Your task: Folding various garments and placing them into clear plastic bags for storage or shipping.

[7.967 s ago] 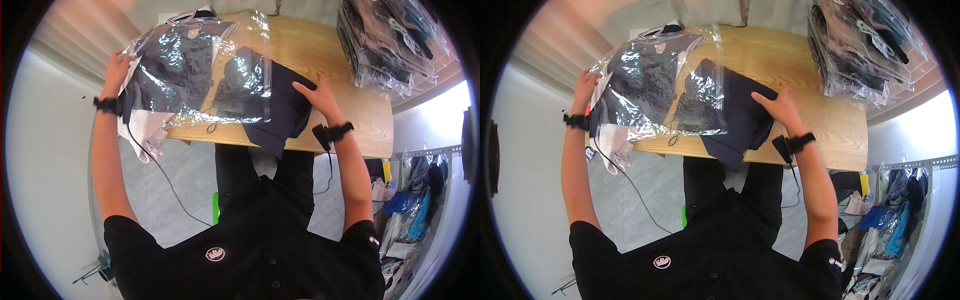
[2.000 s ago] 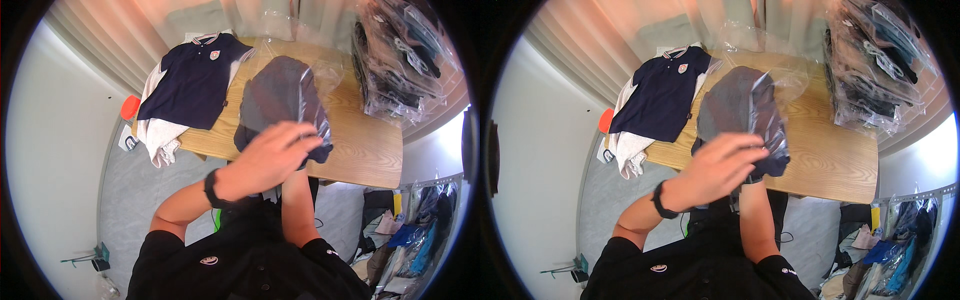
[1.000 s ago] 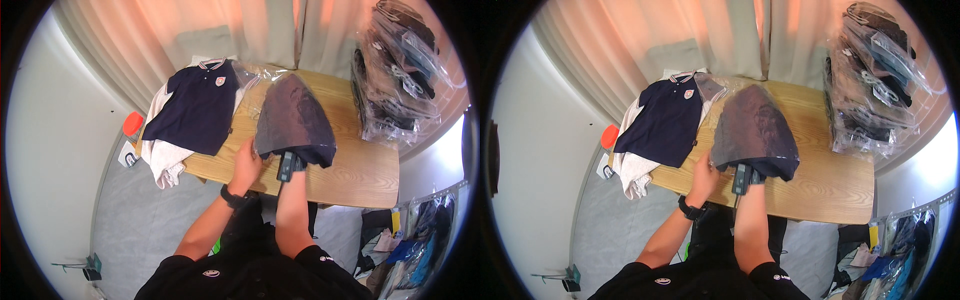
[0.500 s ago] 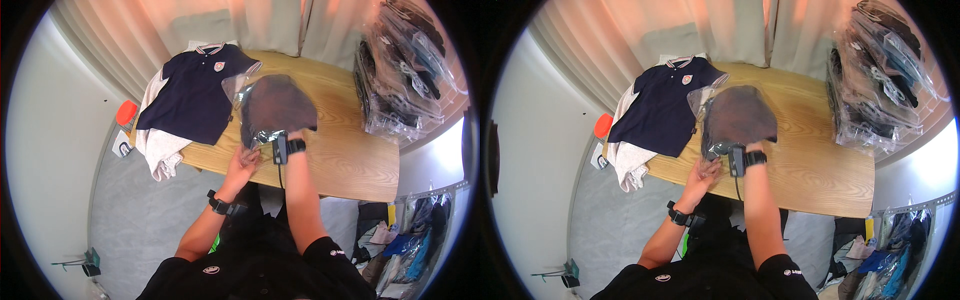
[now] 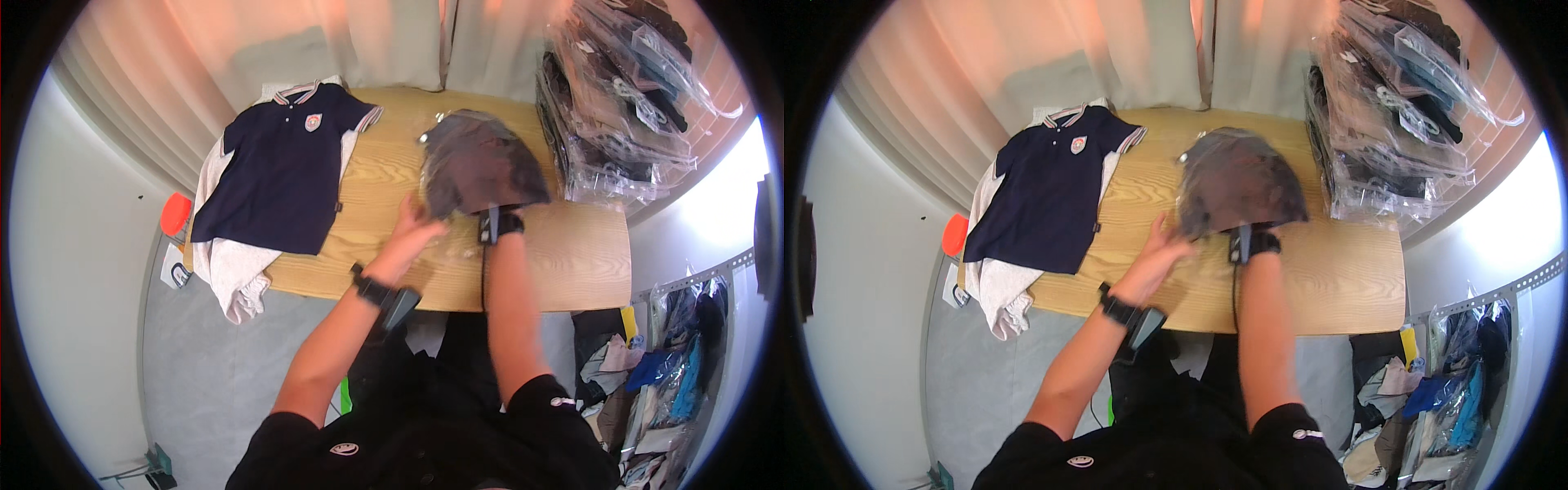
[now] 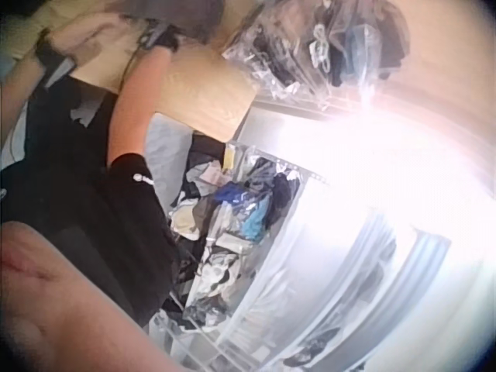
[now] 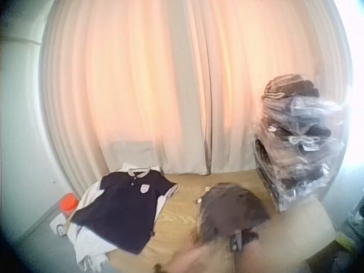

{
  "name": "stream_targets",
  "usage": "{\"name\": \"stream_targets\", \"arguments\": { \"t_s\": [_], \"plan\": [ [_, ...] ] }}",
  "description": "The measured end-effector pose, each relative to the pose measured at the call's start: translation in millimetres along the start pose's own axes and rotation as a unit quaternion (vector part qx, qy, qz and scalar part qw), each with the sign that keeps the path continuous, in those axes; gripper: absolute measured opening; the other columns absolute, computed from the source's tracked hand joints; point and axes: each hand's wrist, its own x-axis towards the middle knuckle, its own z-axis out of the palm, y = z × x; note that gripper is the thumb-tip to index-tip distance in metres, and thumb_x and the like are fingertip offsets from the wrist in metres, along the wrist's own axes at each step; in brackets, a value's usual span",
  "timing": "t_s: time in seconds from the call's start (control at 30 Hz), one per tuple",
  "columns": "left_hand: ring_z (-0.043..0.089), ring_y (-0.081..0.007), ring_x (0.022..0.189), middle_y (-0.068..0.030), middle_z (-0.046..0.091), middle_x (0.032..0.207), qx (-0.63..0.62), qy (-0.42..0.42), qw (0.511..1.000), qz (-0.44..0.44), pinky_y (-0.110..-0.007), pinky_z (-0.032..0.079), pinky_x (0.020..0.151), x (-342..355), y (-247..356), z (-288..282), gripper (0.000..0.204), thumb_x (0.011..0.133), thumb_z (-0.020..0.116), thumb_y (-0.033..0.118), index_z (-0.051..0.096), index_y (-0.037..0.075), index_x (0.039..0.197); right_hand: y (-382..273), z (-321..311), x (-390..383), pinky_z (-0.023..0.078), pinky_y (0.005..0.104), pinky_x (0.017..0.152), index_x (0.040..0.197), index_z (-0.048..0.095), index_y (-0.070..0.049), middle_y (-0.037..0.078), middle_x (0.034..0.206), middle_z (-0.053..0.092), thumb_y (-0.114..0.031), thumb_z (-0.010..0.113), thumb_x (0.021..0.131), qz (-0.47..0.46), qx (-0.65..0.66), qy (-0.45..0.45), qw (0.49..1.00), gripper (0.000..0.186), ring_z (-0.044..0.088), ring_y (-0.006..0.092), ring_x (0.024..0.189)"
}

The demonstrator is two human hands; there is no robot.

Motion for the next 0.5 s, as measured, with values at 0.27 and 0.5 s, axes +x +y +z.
{"name": "stream_targets", "arguments": {
  "t_s": [0.27, 0.5],
  "plan": [
    [0.026, -0.0346, 0.133, -0.0247, 0.026, 0.142, 0.404, 0.016, 0.905, 0.129, -0.04, 0.03, 0.105, -28.0, 22.6, -44.6, 0.083, 0.076, 0.071, 0.023, 0.022, 0.002, 0.139, -230.4, -126.9, -159.9, 0.027, 0.044, 0.106, 0.126, 0.046, -0.002, 0.014, 0.138, 0.037, -0.01, 0.052, 0.087, 0.28, 0.525, 0.073, 0.801, 0.04, 0.029, 0.0321, 0.132],
    [0.044, -0.039, 0.116, -0.0231, 0.046, 0.125, 0.741, 0.228, 0.621, 0.116, -0.043, 0.038, 0.096, -74.9, 37.7, -136.4, 0.047, 0.073, 0.067, 0.014, 0.052, 0.003, 0.116, -266.7, -105.3, -107.0, 0.018, 0.0624, 0.103, 0.133, 0.044, -0.015, 0.017, 0.144, 0.027, -0.02, 0.065, 0.076, -0.235, -0.233, -0.193, 0.924, 0.061, 0.02, 0.0433, 0.133]
  ]
}}
